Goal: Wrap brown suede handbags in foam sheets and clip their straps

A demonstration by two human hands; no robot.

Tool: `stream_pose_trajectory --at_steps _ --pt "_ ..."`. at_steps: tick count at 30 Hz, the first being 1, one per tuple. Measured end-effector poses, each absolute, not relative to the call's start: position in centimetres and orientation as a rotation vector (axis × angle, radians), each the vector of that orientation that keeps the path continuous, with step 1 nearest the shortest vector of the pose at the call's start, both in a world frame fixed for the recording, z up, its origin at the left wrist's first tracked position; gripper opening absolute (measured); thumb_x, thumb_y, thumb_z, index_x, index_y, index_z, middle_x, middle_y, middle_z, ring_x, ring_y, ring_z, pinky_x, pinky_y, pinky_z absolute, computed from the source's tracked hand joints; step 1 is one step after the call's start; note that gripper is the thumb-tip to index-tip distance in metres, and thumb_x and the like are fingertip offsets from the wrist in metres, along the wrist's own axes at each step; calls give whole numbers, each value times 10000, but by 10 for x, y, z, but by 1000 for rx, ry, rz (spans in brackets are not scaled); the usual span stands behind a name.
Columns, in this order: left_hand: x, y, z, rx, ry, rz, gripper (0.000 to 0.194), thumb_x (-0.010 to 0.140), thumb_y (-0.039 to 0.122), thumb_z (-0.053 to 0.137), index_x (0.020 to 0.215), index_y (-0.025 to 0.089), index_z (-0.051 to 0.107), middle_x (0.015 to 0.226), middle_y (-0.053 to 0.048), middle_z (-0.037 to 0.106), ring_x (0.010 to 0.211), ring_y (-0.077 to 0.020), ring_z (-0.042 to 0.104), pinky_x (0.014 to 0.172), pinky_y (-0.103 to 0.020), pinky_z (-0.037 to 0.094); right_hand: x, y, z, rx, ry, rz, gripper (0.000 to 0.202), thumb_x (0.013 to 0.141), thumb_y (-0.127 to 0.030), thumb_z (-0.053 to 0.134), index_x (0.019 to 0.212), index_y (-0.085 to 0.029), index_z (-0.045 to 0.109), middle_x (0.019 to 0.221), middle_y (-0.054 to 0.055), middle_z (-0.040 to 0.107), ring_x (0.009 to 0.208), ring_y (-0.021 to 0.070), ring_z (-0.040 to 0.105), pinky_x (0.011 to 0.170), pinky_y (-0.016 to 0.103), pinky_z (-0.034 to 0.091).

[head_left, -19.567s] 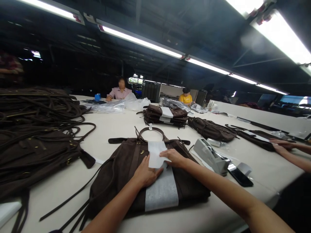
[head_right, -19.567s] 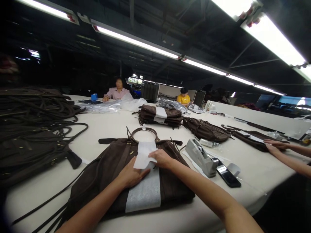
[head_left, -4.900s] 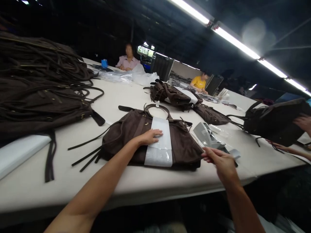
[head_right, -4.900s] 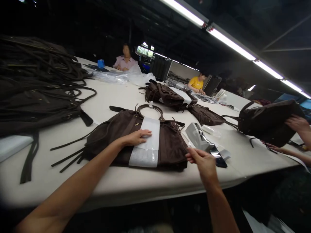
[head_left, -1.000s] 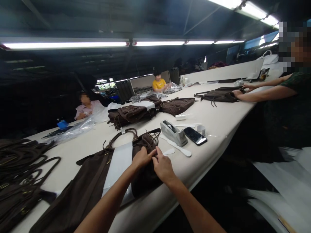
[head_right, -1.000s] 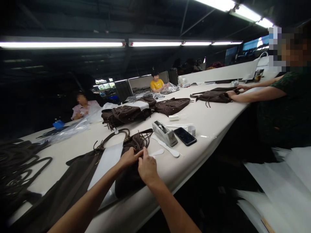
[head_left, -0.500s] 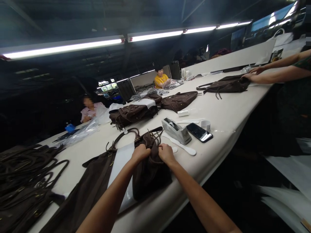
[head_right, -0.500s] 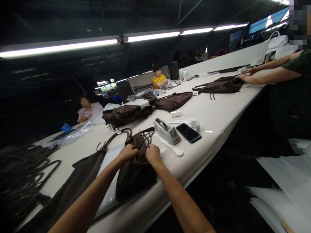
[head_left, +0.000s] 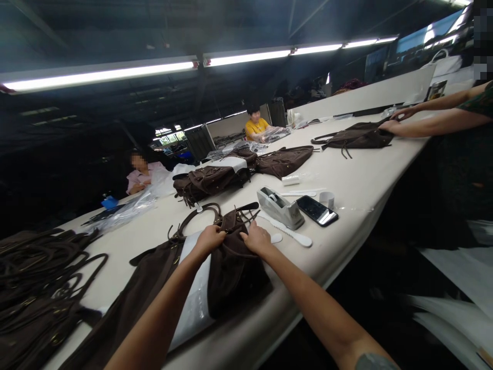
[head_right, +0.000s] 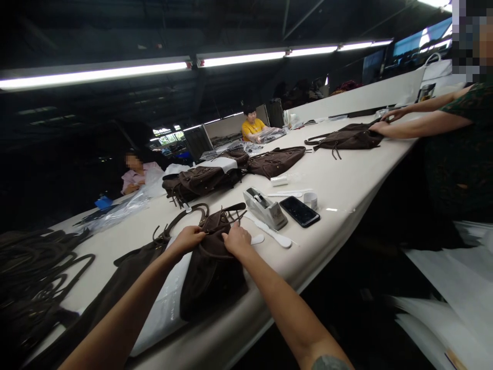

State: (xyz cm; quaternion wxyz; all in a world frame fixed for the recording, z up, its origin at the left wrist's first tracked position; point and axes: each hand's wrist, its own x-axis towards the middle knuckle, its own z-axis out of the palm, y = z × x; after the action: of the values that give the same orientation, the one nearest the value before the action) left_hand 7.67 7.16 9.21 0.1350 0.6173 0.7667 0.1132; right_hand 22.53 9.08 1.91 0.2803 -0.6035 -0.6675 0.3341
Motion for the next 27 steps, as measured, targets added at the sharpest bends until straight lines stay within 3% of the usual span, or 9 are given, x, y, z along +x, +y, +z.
stream_pose_trajectory --at_steps 2,4,7,10,14,18,21,27 --pt "76 70 96 1825 2240 279 180 716 252 535 738 173 696 714 -62 691 752 -221 658 568 -248 425 222 88 21 -1616 -1772 793 472 836 -356 638 1220 -111 512 1208 221 569 1129 320 550 919 426 408" --pt "76 66 100 1855 2285 218 163 686 244 572 760 195 708 748 -71 708 806 -251 668 612 -267 439 217 86 18 -1480 -1775 759 273 861 -317 601 1086 -163 588 1224 155 558 1159 263 516 960 377 383" --pt "85 60 103 1899 2387 142 185 637 187 587 779 207 704 827 -109 722 894 -308 666 680 -313 457 208 87 9 -1230 -1854 949 37 806 -231 628 809 -194 632 1040 71 634 1059 219 553 925 322 397" --pt "105 58 97 1961 2427 115 203 653 161 562 811 189 686 931 -154 716 973 -340 650 736 -352 463 203 94 1 -1167 -1881 1145 126 655 -118 699 653 -185 592 769 14 640 913 231 599 836 310 429" --pt "127 59 82 2012 2352 139 234 722 210 524 901 162 667 982 -185 703 982 -353 644 741 -372 468 208 103 -4 -1161 -1749 1368 182 644 -39 598 534 -164 525 581 -3 565 784 218 601 727 281 448" --pt "130 52 70 2059 2158 159 278 728 231 528 966 183 663 947 -117 713 916 -286 666 716 -312 477 217 105 -5 -1115 -1534 1612 156 697 -64 519 573 -157 536 529 -9 534 570 144 546 566 236 459" --pt "131 36 68 2104 2055 172 281 735 233 526 972 184 668 992 -108 691 925 -257 659 747 -295 483 218 110 -4 -1072 -1353 1712 152 763 -124 499 617 -165 515 548 -10 535 529 113 529 543 208 471" --pt "155 -15 56 2269 2034 279 284 853 307 443 915 153 674 1019 -172 671 1018 -316 617 910 -412 470 218 124 -3 -1026 -1180 1751 258 890 -349 445 742 -166 550 604 -1 557 509 101 528 541 217 488"
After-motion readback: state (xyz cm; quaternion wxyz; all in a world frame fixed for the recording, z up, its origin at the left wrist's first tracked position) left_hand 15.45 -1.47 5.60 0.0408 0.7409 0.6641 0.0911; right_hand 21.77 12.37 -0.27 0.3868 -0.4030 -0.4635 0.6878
